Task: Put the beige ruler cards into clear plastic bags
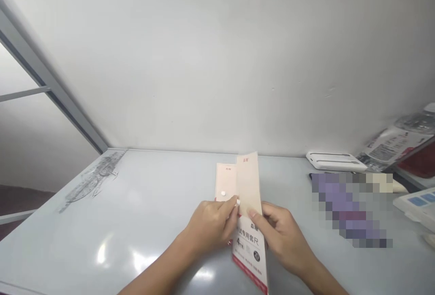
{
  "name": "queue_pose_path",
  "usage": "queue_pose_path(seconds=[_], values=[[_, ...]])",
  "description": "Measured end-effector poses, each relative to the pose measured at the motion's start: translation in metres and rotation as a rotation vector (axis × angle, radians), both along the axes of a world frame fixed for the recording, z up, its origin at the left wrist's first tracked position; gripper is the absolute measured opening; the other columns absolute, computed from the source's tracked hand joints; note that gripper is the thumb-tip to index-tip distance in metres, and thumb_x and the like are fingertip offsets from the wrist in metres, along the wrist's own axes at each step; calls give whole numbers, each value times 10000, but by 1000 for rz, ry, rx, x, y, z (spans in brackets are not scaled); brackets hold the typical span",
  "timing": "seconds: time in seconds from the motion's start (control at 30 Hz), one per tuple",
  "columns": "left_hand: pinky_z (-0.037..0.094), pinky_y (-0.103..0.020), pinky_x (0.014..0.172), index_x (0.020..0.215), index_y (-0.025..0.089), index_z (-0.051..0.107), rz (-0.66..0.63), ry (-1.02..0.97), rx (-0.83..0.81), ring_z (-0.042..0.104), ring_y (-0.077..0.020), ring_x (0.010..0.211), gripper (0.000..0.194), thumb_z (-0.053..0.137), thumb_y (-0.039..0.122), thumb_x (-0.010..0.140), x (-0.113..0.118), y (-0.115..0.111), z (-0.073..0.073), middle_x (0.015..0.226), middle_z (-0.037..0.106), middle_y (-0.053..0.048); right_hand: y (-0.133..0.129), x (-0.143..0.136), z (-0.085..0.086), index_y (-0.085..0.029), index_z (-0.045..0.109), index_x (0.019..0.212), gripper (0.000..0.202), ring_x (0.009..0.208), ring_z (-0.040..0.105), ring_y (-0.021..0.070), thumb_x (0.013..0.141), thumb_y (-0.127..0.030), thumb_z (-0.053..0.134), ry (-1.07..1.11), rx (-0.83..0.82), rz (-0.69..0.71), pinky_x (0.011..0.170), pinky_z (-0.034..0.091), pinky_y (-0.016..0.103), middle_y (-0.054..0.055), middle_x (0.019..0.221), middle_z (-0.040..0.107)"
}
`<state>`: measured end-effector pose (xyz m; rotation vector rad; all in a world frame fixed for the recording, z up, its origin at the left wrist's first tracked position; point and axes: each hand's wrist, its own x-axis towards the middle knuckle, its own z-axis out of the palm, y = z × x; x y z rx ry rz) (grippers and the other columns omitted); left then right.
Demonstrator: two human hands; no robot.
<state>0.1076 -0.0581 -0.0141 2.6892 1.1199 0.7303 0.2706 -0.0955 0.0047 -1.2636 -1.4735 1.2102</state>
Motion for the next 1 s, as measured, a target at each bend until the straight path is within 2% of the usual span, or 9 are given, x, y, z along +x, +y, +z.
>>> queue_pose_path(seconds=[0.17,0.43,0.7,0.83,1.0], values=[[346,-220,473,1036,154,542,-83,52,-60,481,-108,506,321,280,211,860,-4,2,4,603,572,-36,-1,2,2,-159,506,622,339,542,444,125,820,-423,426,-15,-25,-3,488,359,233,-2,584,478],[265,-224,442,828,166,570,-91,47,-98,399,-90,450,284,290,207,852,-3,3,7,533,501,-13,0,2,-2,-164,491,619,363,534,428,125,814,-457,402,-55,-60,-1,483,350,234,-6,573,457],[271,-212,469,780,192,602,15,-38,-224,339,-85,439,328,286,245,849,0,0,6,494,447,4,-1,1,-4,-156,516,609,316,531,426,118,818,-374,420,-27,-10,-7,479,351,228,-5,571,467],[287,-216,483,826,196,611,75,-104,-261,350,-90,451,317,301,256,846,4,-2,3,513,483,4,-1,-1,-3,-159,530,628,320,550,440,127,828,-374,403,-28,8,-13,499,366,231,4,589,482],[290,-223,480,748,189,614,157,-146,-304,378,-94,459,274,352,242,807,9,-5,3,517,512,-5,-1,-2,-7,-159,541,644,338,558,457,136,827,-405,399,-30,19,-38,505,385,238,16,604,500]])
